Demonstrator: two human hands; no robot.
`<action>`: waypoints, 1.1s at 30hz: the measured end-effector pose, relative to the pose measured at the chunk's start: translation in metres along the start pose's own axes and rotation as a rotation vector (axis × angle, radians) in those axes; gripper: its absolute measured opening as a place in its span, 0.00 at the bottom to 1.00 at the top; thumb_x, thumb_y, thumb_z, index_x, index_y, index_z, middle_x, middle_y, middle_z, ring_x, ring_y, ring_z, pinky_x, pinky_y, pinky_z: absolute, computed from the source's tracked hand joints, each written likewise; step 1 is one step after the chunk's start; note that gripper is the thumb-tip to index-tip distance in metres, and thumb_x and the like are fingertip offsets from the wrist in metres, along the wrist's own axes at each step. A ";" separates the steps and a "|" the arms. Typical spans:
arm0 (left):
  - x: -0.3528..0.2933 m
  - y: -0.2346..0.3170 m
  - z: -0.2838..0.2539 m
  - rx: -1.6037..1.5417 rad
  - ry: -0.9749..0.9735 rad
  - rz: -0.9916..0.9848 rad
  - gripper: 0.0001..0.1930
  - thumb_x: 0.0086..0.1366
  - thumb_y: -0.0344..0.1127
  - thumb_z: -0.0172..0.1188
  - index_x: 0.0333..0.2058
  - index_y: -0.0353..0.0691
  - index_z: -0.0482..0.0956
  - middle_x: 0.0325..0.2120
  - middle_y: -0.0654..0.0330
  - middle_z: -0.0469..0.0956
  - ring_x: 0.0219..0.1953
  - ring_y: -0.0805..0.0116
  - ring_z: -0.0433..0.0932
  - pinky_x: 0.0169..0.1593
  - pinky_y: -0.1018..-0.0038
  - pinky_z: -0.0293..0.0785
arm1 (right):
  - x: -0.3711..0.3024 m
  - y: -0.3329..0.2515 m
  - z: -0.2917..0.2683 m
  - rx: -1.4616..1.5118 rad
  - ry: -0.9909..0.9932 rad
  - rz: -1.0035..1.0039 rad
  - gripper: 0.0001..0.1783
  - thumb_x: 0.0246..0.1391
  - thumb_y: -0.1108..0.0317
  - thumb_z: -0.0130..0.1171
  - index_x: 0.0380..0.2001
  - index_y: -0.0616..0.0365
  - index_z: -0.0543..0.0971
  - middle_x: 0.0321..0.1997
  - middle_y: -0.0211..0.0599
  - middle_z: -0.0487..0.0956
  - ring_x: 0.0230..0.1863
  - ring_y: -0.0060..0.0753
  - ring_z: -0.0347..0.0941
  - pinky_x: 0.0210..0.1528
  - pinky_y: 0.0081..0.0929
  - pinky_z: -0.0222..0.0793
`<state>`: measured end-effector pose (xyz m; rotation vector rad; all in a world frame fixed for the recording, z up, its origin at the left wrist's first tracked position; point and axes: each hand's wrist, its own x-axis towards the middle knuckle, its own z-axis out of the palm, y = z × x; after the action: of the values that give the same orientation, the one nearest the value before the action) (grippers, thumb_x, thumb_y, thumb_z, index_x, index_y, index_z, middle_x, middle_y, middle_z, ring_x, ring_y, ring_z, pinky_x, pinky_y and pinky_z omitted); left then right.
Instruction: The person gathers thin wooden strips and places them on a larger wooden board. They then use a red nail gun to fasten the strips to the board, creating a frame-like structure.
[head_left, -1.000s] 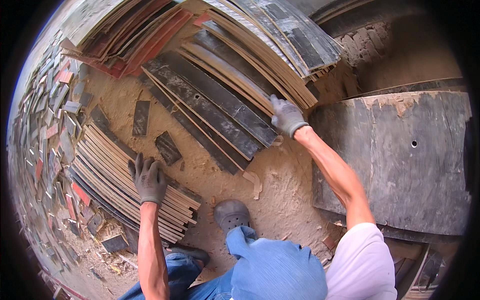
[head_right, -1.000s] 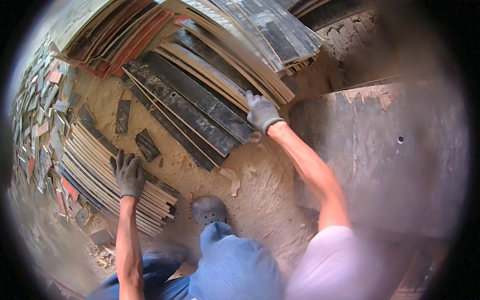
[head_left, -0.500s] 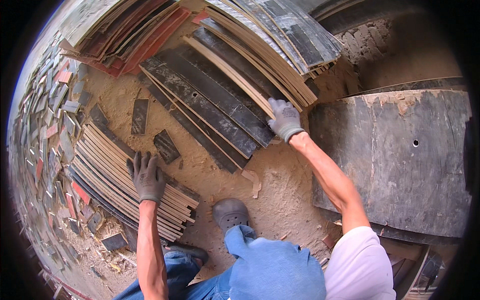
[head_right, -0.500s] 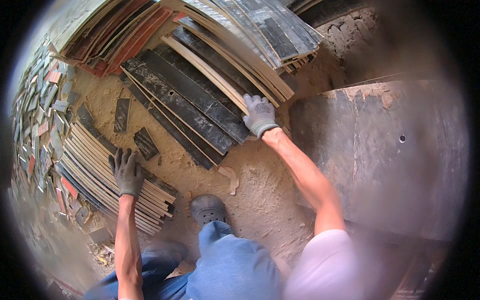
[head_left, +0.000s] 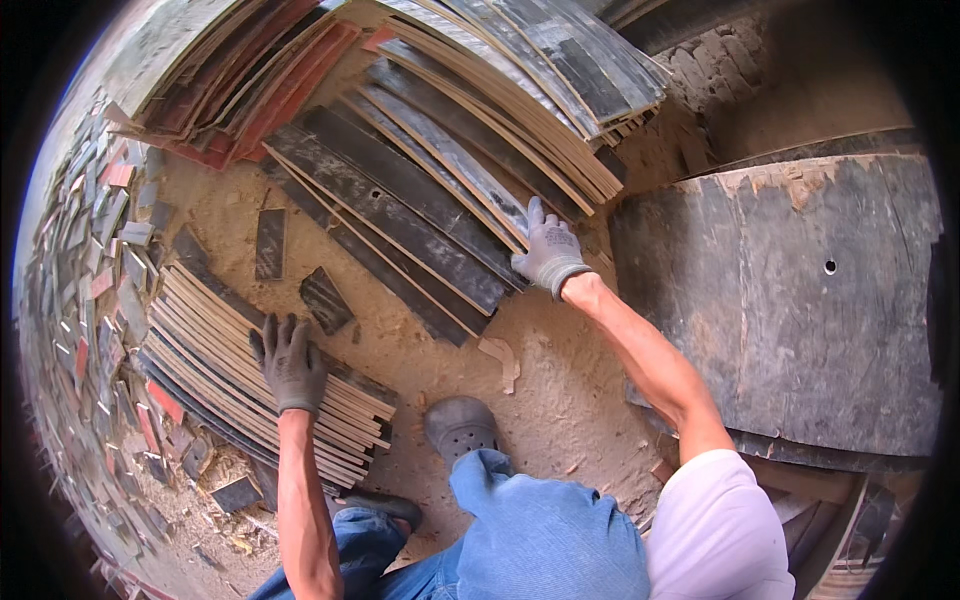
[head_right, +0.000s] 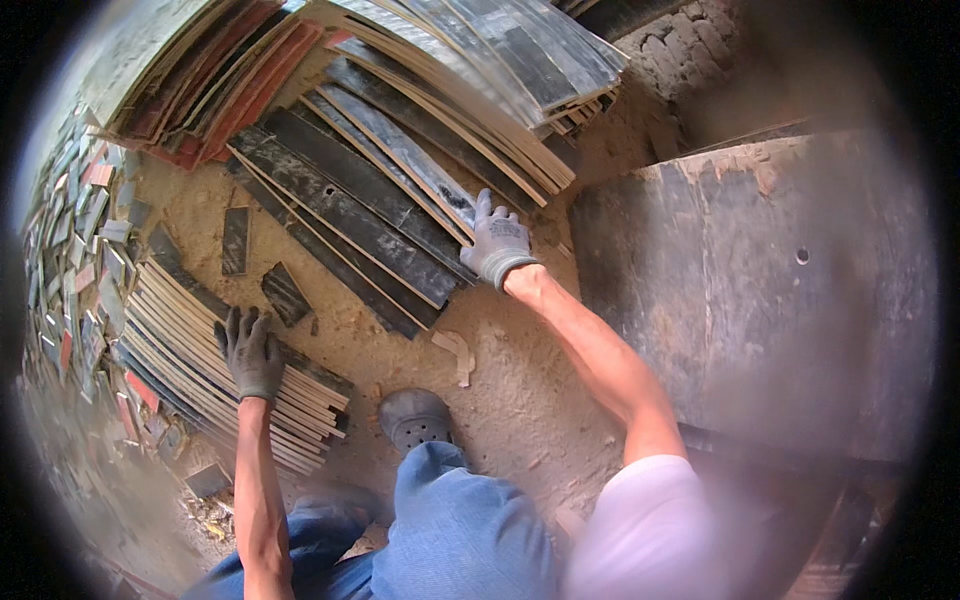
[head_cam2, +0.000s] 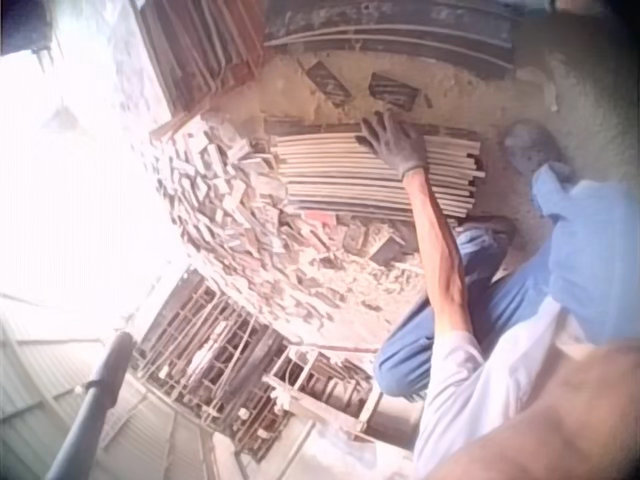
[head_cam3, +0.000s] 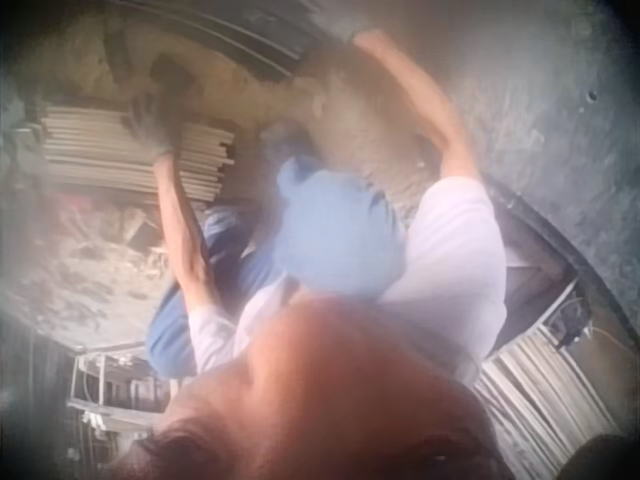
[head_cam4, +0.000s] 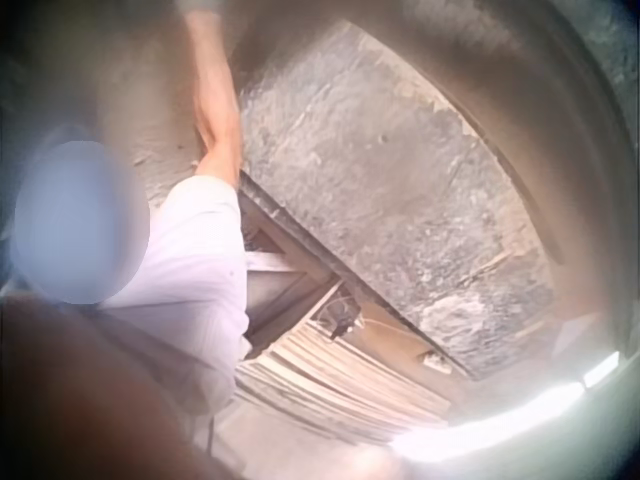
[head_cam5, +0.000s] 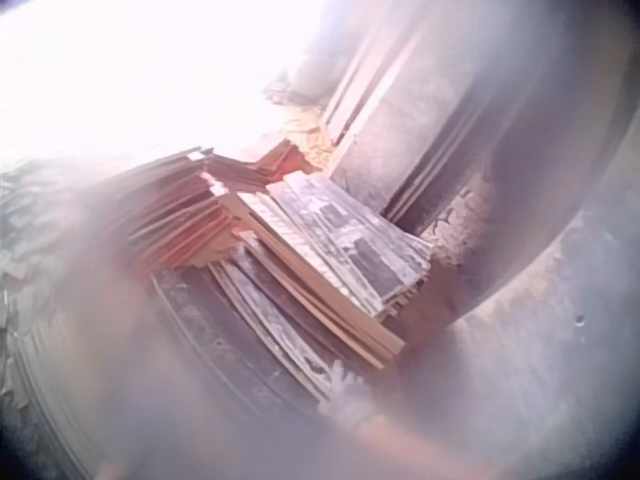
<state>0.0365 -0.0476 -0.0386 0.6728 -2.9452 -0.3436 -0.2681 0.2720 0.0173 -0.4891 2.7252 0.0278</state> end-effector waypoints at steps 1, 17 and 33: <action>0.000 -0.001 0.000 -0.005 0.002 0.005 0.18 0.64 0.32 0.61 0.53 0.46 0.82 0.59 0.55 0.78 0.73 0.44 0.62 0.79 0.43 0.44 | 0.001 -0.003 -0.006 -0.013 -0.044 -0.018 0.58 0.51 0.56 0.73 0.77 0.65 0.53 0.63 0.64 0.74 0.63 0.61 0.72 0.63 0.57 0.72; 0.000 -0.003 0.010 -0.098 0.136 -0.094 0.49 0.59 0.31 0.64 0.77 0.35 0.50 0.75 0.38 0.54 0.77 0.41 0.53 0.80 0.49 0.45 | -0.127 -0.117 0.043 0.395 0.236 -0.466 0.69 0.33 0.62 0.81 0.78 0.61 0.54 0.53 0.50 0.73 0.56 0.53 0.69 0.59 0.51 0.67; -0.064 -0.029 -0.023 -0.078 0.820 -0.790 0.40 0.71 0.44 0.63 0.72 0.27 0.58 0.70 0.37 0.61 0.72 0.38 0.59 0.76 0.50 0.51 | -0.092 -0.202 0.108 0.714 -0.724 -0.574 0.54 0.58 0.44 0.70 0.79 0.52 0.59 0.77 0.59 0.65 0.78 0.53 0.62 0.77 0.41 0.60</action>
<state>0.1098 -0.0497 -0.0264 1.5024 -1.8040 -0.1632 -0.0813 0.1213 -0.0407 -0.8092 1.6592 -0.7314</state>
